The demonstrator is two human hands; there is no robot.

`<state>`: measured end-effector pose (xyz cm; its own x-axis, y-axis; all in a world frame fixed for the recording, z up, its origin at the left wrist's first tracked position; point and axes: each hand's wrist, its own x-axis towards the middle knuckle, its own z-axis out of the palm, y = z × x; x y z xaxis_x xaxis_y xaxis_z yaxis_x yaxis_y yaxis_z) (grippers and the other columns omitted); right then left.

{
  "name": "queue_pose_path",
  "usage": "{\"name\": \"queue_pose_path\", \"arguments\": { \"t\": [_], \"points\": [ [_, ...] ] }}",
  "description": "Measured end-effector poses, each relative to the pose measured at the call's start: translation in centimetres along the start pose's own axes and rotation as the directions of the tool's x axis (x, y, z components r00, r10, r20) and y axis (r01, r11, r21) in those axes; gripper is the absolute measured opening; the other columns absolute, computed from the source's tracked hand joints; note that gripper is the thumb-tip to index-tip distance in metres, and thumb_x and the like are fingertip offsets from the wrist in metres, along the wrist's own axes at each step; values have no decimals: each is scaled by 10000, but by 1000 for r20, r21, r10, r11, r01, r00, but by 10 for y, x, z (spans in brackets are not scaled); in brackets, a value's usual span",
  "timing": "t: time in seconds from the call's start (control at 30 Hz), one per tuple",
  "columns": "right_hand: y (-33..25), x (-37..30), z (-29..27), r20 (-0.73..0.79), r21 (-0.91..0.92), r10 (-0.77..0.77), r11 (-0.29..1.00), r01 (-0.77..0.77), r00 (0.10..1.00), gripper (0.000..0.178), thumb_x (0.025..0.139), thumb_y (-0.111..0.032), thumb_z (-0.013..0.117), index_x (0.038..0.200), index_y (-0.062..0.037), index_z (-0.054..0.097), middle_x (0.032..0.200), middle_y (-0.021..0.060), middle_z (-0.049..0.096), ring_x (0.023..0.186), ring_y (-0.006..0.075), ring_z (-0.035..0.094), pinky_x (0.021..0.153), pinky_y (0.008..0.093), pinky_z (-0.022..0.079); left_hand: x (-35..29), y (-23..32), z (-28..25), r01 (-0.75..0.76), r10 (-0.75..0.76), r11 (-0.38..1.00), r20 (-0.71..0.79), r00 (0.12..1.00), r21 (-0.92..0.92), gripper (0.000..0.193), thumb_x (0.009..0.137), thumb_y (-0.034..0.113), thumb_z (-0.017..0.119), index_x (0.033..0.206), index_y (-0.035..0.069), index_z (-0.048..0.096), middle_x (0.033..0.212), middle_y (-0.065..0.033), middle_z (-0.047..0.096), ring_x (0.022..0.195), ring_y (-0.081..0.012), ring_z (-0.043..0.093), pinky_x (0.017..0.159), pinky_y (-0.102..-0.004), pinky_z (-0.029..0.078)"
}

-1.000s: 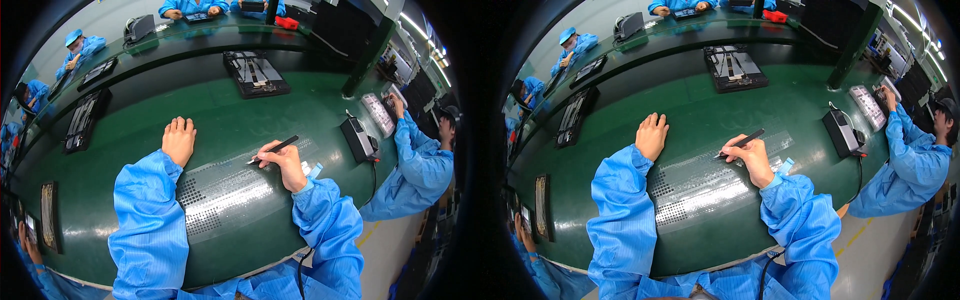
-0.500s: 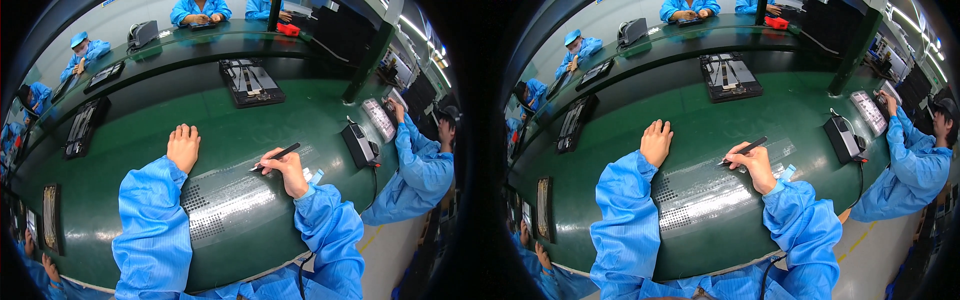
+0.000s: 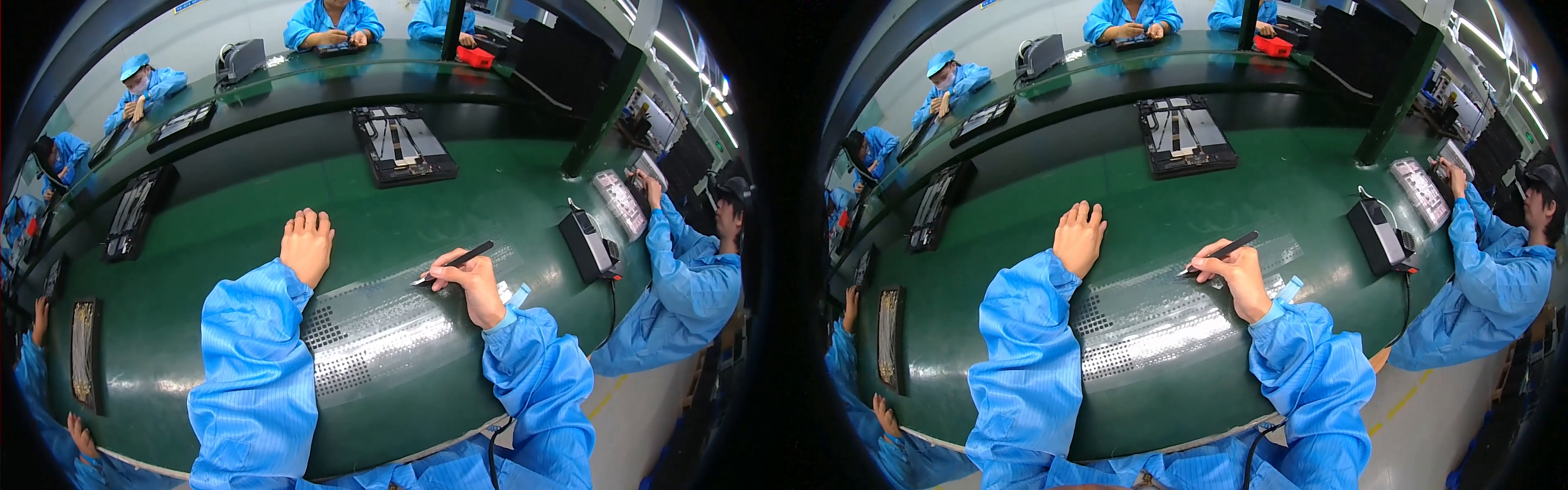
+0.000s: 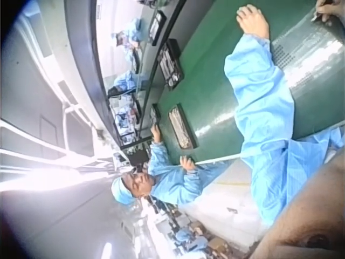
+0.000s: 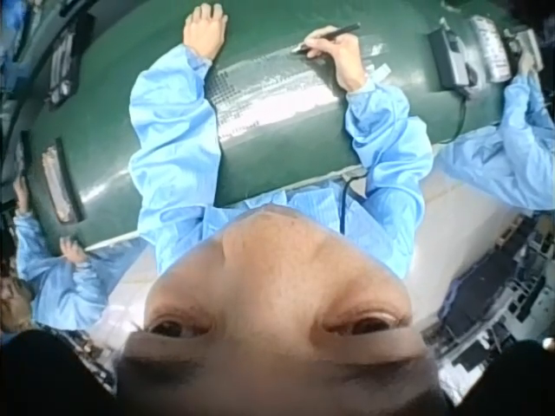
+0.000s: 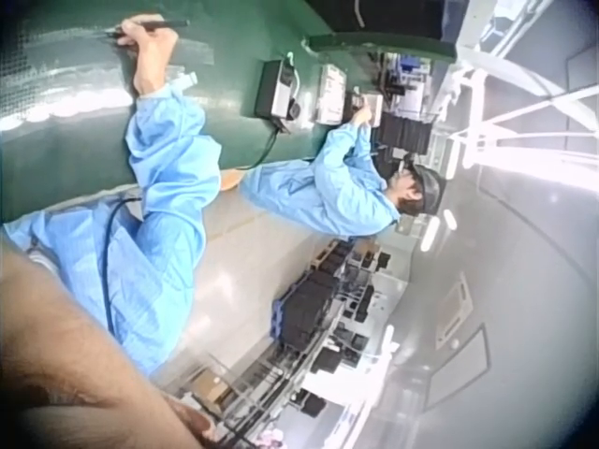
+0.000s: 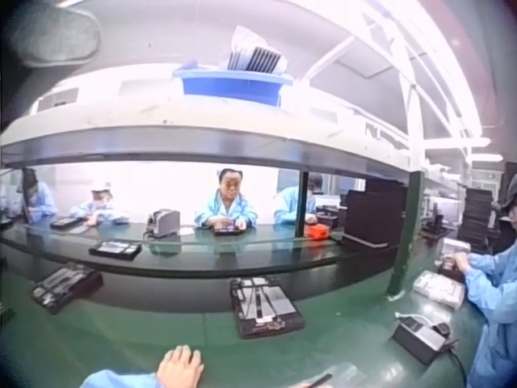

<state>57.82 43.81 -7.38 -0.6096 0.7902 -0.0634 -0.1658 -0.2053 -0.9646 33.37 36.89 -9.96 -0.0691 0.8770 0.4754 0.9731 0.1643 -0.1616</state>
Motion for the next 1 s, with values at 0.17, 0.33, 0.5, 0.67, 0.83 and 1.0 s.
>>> {"name": "queue_pose_path", "arguments": {
  "t": [0.17,0.33,0.5,0.67,0.83,1.0],
  "points": [
    [0,2,-7,12,0,-6,1000,6,1000,89,674,-33,595,737,19,562,699,119,585,577,148,536,552,240,416,3,4,1,-1,1,1000,0,1000,3,306,765,186,500,992,-19,489,996,-209,483,935,-324,467,790,-390,380],
    [-3,3,-15,5,-14,9,1000,-9,1000,95,673,-36,597,742,18,560,699,119,586,579,147,537,553,238,415,8,12,3,13,-13,1000,-1,1000,-12,304,768,188,499,989,-20,490,997,-209,483,941,-326,465,797,-393,378],
    [-3,4,-22,13,-14,7,1000,-7,1000,96,675,-36,596,744,19,559,703,119,588,592,146,539,563,237,419,12,17,6,14,-14,1000,-3,1000,8,301,771,184,494,991,-21,484,992,-212,487,942,-326,466,797,-394,379],
    [-4,5,-28,5,-17,4,1000,-4,1000,92,677,-32,593,743,21,557,709,118,590,597,146,540,574,238,423,16,24,5,26,-27,999,25,999,20,303,777,179,492,1022,1,476,1019,-199,484,961,-318,465,810,-378,377],
    [-5,5,-35,16,-20,22,1000,-22,1000,96,673,-29,594,745,21,555,712,121,591,601,146,542,576,236,422,19,29,5,38,-38,999,47,998,5,305,774,182,496,1019,1,478,1025,-197,484,961,-317,465,812,-380,375],
    [-7,7,-44,20,-17,10,1000,-10,1000,103,674,-29,592,752,25,551,708,122,587,608,149,544,581,237,424,23,37,5,45,-45,999,36,998,10,311,768,184,501,1019,2,476,1023,-198,484,958,-317,468,809,-379,376]
  ]
}}
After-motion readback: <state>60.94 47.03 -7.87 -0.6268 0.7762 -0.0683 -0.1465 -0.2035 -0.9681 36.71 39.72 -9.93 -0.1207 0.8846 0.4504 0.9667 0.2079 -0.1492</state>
